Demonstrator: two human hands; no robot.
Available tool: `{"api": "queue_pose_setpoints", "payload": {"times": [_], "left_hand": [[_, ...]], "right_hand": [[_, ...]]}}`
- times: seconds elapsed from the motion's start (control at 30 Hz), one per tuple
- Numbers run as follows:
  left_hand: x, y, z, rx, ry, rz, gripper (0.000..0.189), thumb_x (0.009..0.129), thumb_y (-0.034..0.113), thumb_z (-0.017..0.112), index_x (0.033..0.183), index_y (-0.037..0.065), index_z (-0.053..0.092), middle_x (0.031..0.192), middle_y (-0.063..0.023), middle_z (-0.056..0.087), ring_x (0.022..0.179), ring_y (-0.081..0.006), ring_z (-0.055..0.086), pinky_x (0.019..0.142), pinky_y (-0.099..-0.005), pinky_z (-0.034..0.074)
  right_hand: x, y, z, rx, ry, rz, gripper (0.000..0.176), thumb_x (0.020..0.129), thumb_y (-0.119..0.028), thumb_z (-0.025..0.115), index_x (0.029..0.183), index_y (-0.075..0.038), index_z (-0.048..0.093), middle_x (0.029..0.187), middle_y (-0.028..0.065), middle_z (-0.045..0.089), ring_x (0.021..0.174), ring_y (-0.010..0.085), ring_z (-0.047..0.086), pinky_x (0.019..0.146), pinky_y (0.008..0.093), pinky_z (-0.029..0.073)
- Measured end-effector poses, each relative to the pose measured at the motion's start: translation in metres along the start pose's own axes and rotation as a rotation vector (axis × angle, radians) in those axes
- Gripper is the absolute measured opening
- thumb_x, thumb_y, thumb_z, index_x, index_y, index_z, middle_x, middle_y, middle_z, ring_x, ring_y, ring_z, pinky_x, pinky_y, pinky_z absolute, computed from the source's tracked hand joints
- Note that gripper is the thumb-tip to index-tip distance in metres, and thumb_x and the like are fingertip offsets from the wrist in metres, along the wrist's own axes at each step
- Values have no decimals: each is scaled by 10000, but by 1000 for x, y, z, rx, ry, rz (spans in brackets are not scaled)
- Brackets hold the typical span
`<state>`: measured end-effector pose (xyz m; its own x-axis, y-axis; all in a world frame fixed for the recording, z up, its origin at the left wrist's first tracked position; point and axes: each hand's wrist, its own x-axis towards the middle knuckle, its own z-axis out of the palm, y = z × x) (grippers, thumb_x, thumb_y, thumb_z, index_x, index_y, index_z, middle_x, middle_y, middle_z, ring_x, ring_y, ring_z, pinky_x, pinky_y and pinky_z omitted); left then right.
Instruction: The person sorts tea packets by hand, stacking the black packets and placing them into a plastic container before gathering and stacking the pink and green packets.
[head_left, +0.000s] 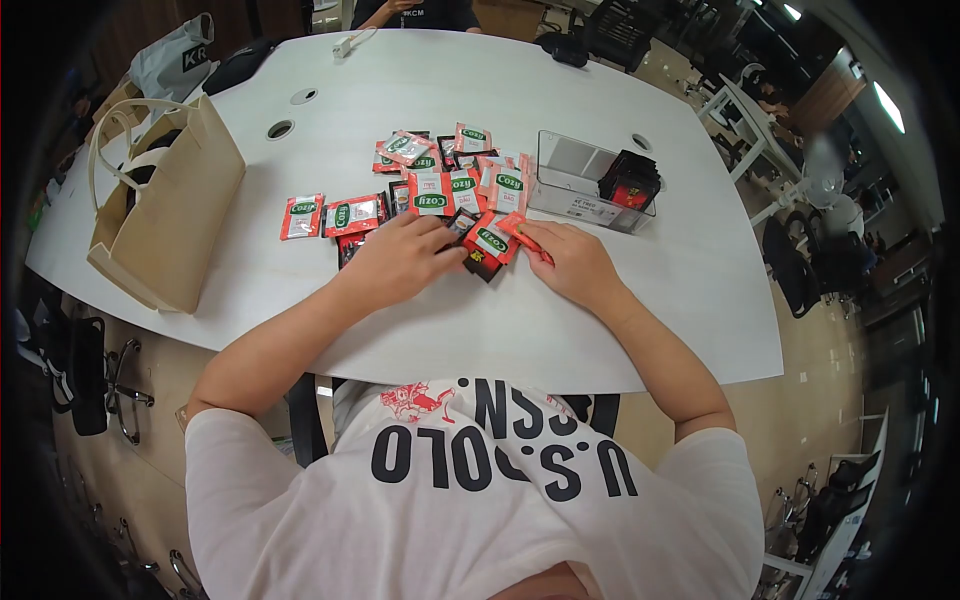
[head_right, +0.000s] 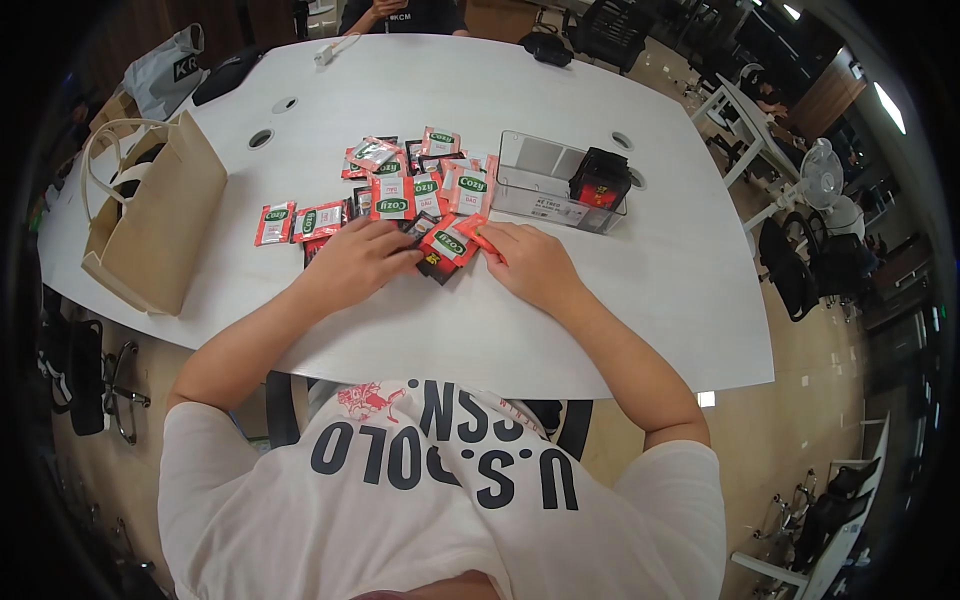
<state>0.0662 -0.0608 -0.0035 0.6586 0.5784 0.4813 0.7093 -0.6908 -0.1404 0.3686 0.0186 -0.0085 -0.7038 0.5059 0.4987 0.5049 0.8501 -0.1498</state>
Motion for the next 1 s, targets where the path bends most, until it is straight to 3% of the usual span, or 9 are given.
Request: {"api": "queue_pose_setpoints", "payload": {"times": [0.2, 0.3, 0.4, 0.53, 0.63, 0.77, 0.87, 0.97, 1.0], "left_hand": [[8, -28, -9, -54, 326, -110, 83, 970, 123, 678, 1024, 70, 644, 1084, -94, 681, 1053, -276, 656, 884, -395, 518], [3, -46, -8, -274, 595, -405, 110, 1072, 139, 578, 1000, 67, 621, 964, -72, 648, 861, -218, 625, 758, -349, 498], [-23, -77, -11, -565, 633, -730, 255, 1153, 216, 463, 981, 66, 577, 835, 2, 546, 735, -97, 495, 663, -276, 428], [-32, -94, -9, -840, 685, -781, 326, 1178, 306, 397, 1002, 73, 541, 795, 78, 444, 712, -26, 384, 634, -219, 364], [-28, -94, -8, -946, 701, -847, 341, 1174, 348, 396, 978, 97, 516, 758, 17, 499, 663, -79, 472, 632, -246, 440], [-33, -100, -11, -1568, 784, -752, 525, 1109, 616, 389, 942, 130, 496, 849, 10, 464, 721, -141, 498, 694, -310, 446], [-45, -109, -16, -1968, 852, -677, 571, 1060, 689, 424, 932, 140, 509, 899, -3, 495, 737, -154, 508, 675, -318, 436], [-53, -118, -21, -2050, 1015, -783, 516, 1030, 643, 499, 926, 139, 527, 906, -21, 520, 744, -163, 528, 655, -318, 441], [-55, -121, -22, -2089, 1067, -782, 416, 1004, 534, 549, 925, 125, 539, 926, -44, 544, 753, -174, 548, 649, -331, 460]], "right_hand": [[-1, -3, -7, 17, -75, 38, 418, 863, -196, 762, 1256, -62, 722, 1172, 123, 758, 1013, 314, 723, 859, 395, 587], [-4, -2, -7, 3, -73, 24, 469, 863, -293, 786, 1264, -58, 720, 1203, 127, 750, 1063, 319, 713, 898, 407, 580], [-2, -11, -14, 3, -53, -1, 507, 865, -356, 801, 1265, -57, 716, 1220, 118, 741, 1110, 313, 694, 904, 411, 578], [4, -16, -18, 10, 26, -36, 472, 866, -341, 813, 1232, -58, 718, 1206, 101, 727, 1146, 301, 667, 893, 403, 582], [18, -19, -16, 33, -3, -70, 427, 864, -279, 817, 1215, -54, 722, 1245, 104, 711, 1196, 305, 646, 949, 416, 565], [57, -41, -3, 145, -80, -273, 385, 872, -225, 798, 1206, -50, 721, 1252, 110, 702, 1241, 312, 613, 1030, 445, 521], [85, -59, 15, 124, -303, -265, 486, 850, -208, 803, 1297, -68, 673, 1281, 112, 669, 1260, 304, 599, 1070, 460, 494], [113, -65, 29, 49, -471, -218, 557, 820, -173, 792, 1349, -81, 642, 1277, 114, 652, 1231, 302, 613, 1026, 447, 523], [122, -65, 31, 35, -508, -192, 559, 811, -163, 785, 1345, -80, 644, 1266, 116, 654, 1218, 302, 620, 1012, 443, 531]]}}
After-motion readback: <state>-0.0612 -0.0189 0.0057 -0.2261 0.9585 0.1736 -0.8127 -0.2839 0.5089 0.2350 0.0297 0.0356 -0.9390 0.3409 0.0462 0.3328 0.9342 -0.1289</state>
